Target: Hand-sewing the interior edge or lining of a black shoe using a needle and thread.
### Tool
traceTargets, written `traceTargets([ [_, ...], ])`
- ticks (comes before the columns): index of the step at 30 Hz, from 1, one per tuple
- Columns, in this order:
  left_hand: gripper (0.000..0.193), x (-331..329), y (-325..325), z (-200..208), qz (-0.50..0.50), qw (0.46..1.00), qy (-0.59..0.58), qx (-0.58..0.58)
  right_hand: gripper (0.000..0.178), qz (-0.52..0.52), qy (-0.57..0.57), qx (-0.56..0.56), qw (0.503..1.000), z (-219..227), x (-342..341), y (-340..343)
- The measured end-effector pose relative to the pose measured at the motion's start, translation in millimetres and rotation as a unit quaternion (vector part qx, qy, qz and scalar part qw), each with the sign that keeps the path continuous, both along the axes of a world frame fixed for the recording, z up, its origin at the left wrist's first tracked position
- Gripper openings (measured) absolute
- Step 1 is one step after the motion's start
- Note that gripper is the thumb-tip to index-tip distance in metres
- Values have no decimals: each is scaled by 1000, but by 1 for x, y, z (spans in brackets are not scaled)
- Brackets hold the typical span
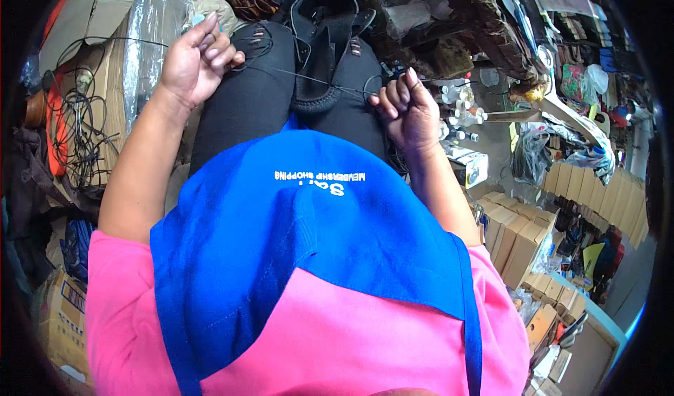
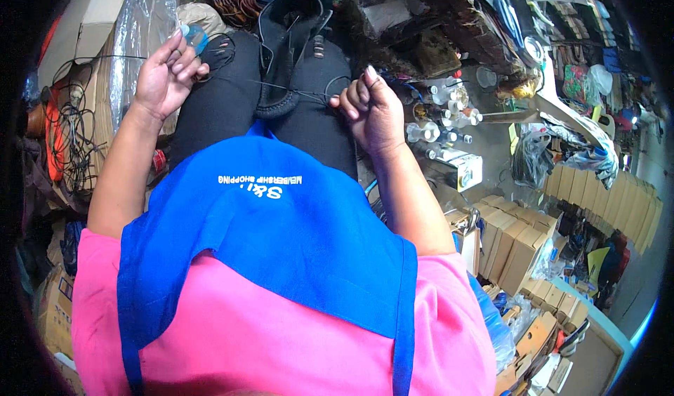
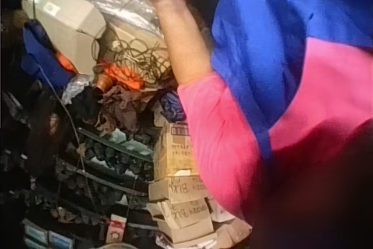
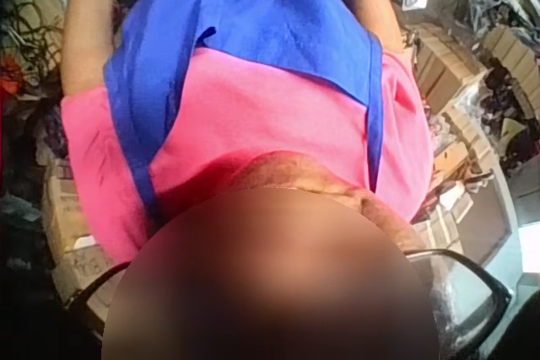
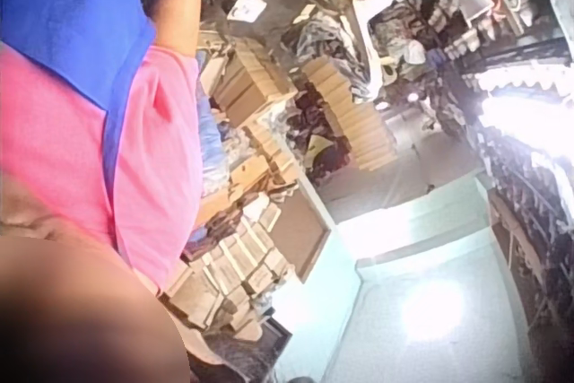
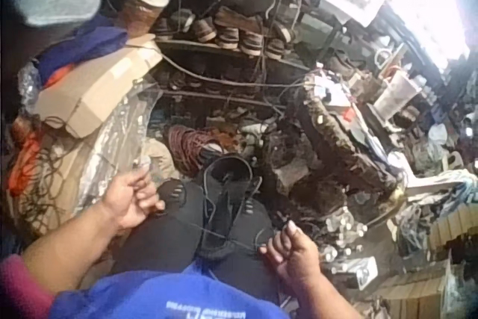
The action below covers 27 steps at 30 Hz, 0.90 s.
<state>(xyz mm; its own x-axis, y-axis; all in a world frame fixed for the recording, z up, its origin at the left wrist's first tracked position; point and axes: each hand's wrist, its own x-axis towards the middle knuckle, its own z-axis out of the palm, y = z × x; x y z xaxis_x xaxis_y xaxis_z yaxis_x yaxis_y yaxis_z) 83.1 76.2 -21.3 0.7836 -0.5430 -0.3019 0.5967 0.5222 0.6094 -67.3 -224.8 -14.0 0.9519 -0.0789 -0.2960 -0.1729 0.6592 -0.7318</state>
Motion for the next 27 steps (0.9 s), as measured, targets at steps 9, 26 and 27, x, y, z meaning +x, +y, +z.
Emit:
traceTargets([
  [9, 43, 35, 58, 32, -52, 788, -310, 529, 52, 151, 137, -642, 739, -5, -55, -113],
  [26, 44, 69, -104, -6, -316, 520, -443, 658, 35, 305, 39, -694, 652, 53, 49, 28],
  [27, 44, 69, -105, -5, -316, 520, -442, 658, 33, 283, 36, -715, 638, 54, 41, 34],
])
